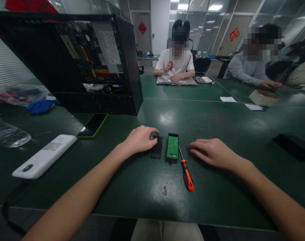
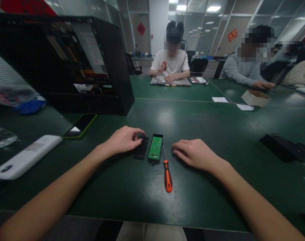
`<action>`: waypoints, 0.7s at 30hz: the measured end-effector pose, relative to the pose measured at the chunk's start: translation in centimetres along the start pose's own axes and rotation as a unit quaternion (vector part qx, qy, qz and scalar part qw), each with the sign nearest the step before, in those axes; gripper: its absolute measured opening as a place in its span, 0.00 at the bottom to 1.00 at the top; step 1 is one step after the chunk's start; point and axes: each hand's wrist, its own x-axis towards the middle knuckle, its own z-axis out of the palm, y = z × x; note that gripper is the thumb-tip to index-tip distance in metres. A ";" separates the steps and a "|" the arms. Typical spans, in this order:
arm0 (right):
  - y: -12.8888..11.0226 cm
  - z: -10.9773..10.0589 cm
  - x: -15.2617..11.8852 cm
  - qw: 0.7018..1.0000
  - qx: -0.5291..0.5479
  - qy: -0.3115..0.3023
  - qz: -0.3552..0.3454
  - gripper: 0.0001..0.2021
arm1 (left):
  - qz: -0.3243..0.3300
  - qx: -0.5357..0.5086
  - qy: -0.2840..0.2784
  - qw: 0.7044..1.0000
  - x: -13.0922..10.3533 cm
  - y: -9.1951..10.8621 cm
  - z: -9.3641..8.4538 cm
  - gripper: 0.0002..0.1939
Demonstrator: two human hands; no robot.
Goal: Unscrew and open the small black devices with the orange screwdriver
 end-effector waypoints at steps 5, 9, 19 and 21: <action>0.1 0.3 0.4 0.995 0.035 0.094 0.026 0.13 | -0.002 0.010 0.039 0.999 0.3 -0.4 -0.1 0.12; -0.7 0.2 0.9 0.987 0.057 0.147 0.037 0.11 | 0.003 0.030 0.093 0.995 0.5 -0.8 0.3 0.14; -3.7 0.6 3.6 0.994 0.104 0.038 0.021 0.55 | 0.038 0.047 0.134 0.989 0.7 -1.1 1.2 0.18; -3.9 0.8 4.0 0.992 0.117 0.039 0.025 0.54 | 0.038 0.047 0.137 0.989 0.7 -1.2 1.1 0.19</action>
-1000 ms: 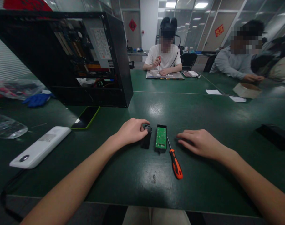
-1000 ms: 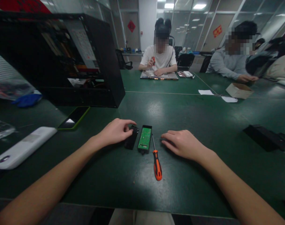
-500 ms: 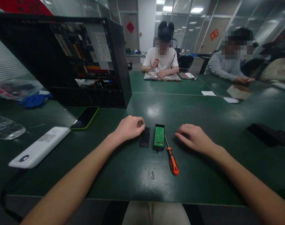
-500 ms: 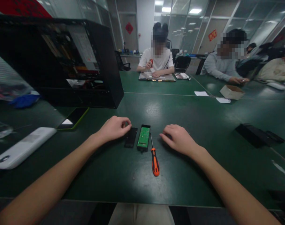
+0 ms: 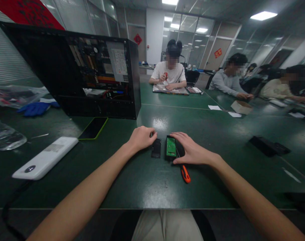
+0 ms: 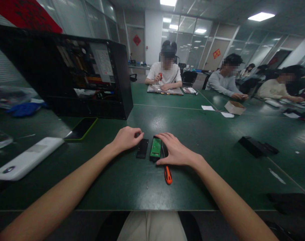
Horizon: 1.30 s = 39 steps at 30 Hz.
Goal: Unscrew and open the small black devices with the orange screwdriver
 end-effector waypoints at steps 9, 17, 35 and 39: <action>-0.3 1.0 0.3 0.999 0.038 0.027 0.010 0.48 | -0.001 0.002 0.007 1.000 0.0 -0.2 -0.1 0.18; 0.0 -2.1 -2.8 0.993 0.091 0.073 0.029 0.45 | 0.003 0.011 0.004 1.000 0.0 -0.2 -0.3 0.19; 18.7 -15.1 -40.2 0.889 0.042 0.181 0.418 0.40 | 0.045 0.004 0.011 0.999 -0.1 0.3 0.0 0.19; 18.2 -14.6 -39.7 0.898 0.041 0.185 0.397 0.30 | 0.038 0.000 0.017 0.999 0.0 0.0 0.3 0.18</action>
